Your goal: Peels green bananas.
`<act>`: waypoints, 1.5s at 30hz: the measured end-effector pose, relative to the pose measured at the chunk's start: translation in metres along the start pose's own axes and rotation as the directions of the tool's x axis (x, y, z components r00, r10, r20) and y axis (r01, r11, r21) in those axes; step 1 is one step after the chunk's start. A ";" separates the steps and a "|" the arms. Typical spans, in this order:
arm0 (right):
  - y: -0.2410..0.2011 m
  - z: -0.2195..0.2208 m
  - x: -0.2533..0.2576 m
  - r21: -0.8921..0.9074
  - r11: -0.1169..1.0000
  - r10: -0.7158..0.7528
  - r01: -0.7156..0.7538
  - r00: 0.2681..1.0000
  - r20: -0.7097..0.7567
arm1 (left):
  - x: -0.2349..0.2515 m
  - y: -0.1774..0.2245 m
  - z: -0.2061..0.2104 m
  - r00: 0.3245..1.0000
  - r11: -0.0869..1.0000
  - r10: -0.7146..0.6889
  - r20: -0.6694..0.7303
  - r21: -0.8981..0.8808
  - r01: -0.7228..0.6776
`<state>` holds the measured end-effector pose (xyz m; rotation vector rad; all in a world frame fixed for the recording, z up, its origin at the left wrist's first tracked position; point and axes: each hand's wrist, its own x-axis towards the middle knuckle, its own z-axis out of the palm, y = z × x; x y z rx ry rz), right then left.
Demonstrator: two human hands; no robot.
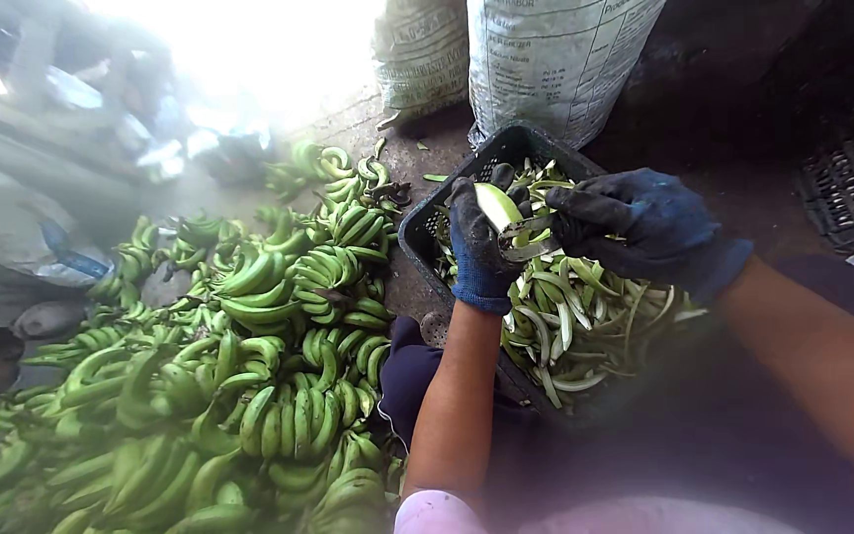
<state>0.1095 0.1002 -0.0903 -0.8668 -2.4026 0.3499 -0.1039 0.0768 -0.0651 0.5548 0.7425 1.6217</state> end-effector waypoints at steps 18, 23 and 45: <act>0.017 0.010 -0.003 0.319 0.535 0.695 -0.782 0.622 0.360 | -0.010 -0.015 0.000 0.943 0.609 -0.330 0.030 0.770 0.189; -0.005 -0.007 -0.005 0.243 0.928 0.231 -0.282 0.948 0.218 | -0.003 -0.001 -0.018 0.939 0.874 -0.342 -0.016 0.361 0.325; -0.019 -0.023 0.020 0.539 0.554 0.644 -0.634 0.737 0.205 | -0.010 0.004 -0.025 0.997 0.533 -0.028 -0.074 0.843 0.077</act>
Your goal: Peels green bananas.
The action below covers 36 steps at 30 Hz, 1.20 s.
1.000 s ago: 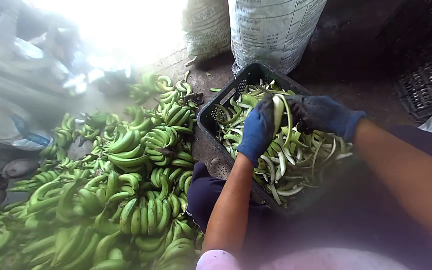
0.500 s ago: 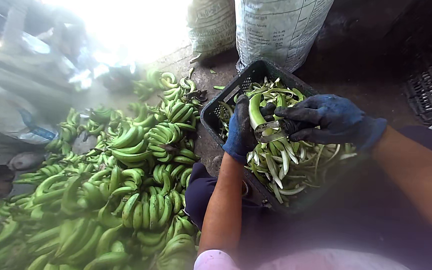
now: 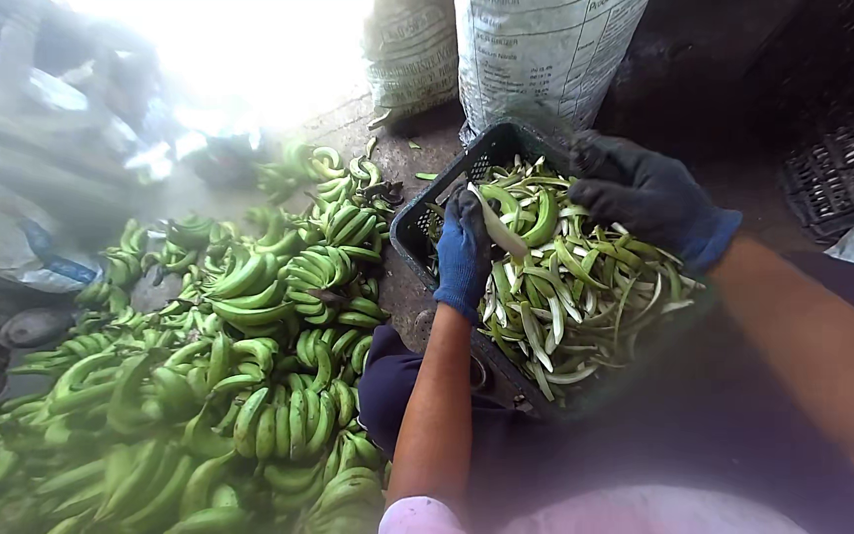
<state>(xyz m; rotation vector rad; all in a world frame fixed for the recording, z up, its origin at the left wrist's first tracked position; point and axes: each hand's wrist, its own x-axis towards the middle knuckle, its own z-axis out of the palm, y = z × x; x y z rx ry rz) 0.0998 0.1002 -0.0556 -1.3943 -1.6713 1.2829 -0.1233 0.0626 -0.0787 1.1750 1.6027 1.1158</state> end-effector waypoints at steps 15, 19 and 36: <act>-0.054 -0.209 -0.046 0.425 0.759 -0.233 0.494 0.814 -0.532 | 0.042 -0.046 0.053 0.906 0.442 -0.345 0.245 0.894 -0.073; -0.049 -0.251 -0.045 0.344 0.637 -0.343 0.690 0.653 -0.675 | 0.046 -0.065 0.062 0.931 0.363 -0.261 0.256 0.920 -0.151; 0.036 -0.018 0.002 -0.354 0.721 -0.574 0.595 0.800 0.175 | 0.019 0.011 0.011 0.935 0.992 0.080 0.345 -0.121 -0.040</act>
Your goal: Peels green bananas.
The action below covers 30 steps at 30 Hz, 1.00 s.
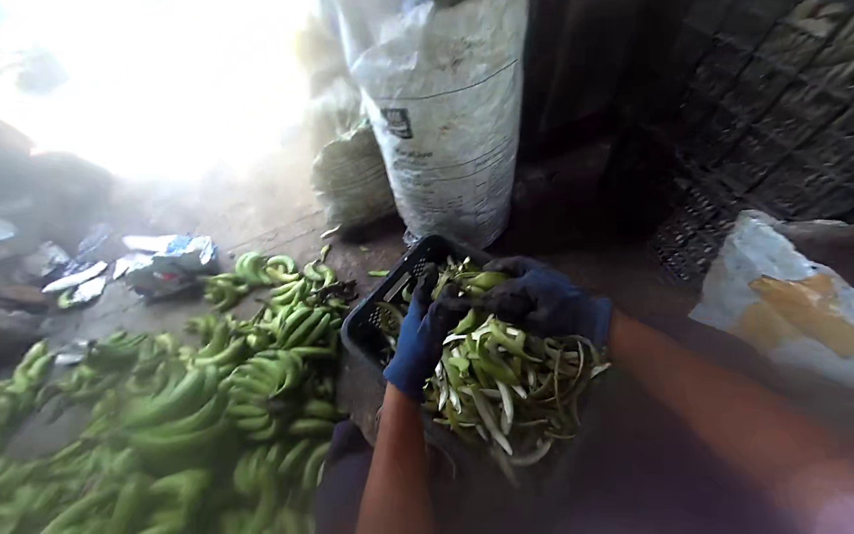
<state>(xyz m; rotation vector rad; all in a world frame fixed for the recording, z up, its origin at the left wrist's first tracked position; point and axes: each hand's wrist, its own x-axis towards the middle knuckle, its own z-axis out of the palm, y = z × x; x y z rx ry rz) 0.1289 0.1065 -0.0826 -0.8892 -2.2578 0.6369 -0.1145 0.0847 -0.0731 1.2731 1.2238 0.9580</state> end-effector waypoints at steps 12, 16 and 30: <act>-0.016 0.004 0.008 0.653 0.755 0.116 -0.058 0.992 -0.046 | -0.018 -0.017 0.002 0.998 0.865 0.069 -0.014 -0.498 -0.067; -0.030 0.012 0.014 0.422 0.747 0.492 -0.514 0.854 0.169 | -0.022 -0.008 -0.012 0.934 0.899 0.134 -0.331 -0.356 -0.255; -0.018 0.029 0.010 0.378 0.743 0.446 -0.552 0.830 0.335 | -0.024 0.001 -0.030 0.939 0.907 0.225 -0.260 -0.297 -0.299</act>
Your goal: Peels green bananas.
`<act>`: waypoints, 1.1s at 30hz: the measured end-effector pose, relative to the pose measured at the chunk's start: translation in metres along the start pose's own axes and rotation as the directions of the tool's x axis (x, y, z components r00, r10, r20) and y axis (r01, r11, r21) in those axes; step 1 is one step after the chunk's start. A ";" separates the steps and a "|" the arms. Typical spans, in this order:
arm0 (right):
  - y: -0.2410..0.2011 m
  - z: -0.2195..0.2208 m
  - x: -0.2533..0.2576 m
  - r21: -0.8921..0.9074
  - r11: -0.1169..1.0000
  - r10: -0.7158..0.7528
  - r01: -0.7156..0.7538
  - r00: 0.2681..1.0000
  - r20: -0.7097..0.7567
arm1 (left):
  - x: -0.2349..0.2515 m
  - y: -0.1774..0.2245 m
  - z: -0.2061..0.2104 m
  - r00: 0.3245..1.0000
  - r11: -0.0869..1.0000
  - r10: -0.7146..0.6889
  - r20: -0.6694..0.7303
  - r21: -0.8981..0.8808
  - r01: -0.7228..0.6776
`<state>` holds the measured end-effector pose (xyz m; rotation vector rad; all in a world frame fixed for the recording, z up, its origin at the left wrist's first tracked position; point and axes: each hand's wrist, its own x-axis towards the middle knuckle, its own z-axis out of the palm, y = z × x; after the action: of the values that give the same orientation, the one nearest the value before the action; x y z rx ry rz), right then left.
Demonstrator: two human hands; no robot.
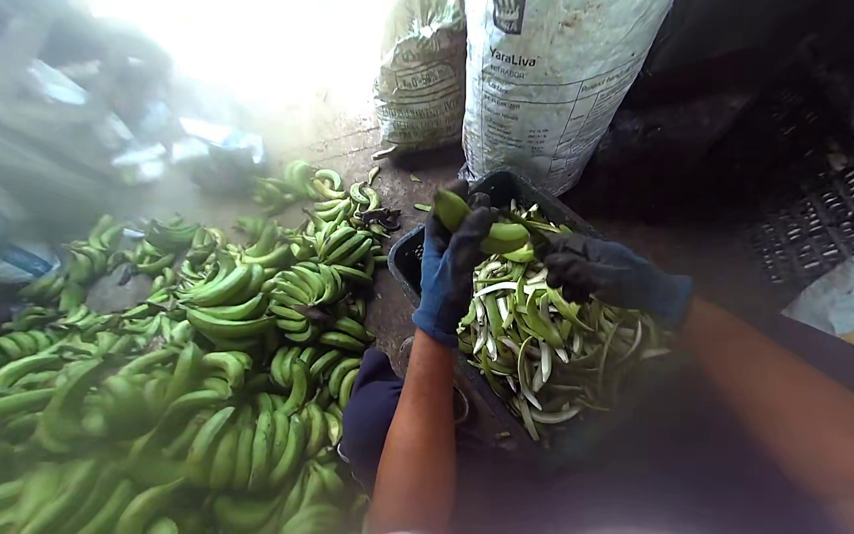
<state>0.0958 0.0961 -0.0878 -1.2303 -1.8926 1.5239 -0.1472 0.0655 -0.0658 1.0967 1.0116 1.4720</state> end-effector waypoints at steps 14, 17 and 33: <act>-0.017 -0.054 0.020 -0.593 0.792 -0.377 0.143 0.879 -0.292 | -0.026 0.008 0.023 0.943 0.974 -0.227 0.244 0.033 0.226; -0.017 -0.044 -0.003 -0.402 0.837 -0.448 0.373 0.888 -0.109 | -0.014 0.000 0.016 0.984 0.965 -0.179 -0.013 0.191 0.179; -0.014 -0.012 -0.002 -0.553 0.650 -0.584 0.522 0.808 0.077 | 0.006 -0.014 0.033 0.960 0.999 -0.052 -0.274 0.000 0.054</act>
<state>0.1013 0.1011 -0.0707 -0.7633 -2.4228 0.5791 -0.1128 0.0757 -0.0704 0.8779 1.2300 1.6068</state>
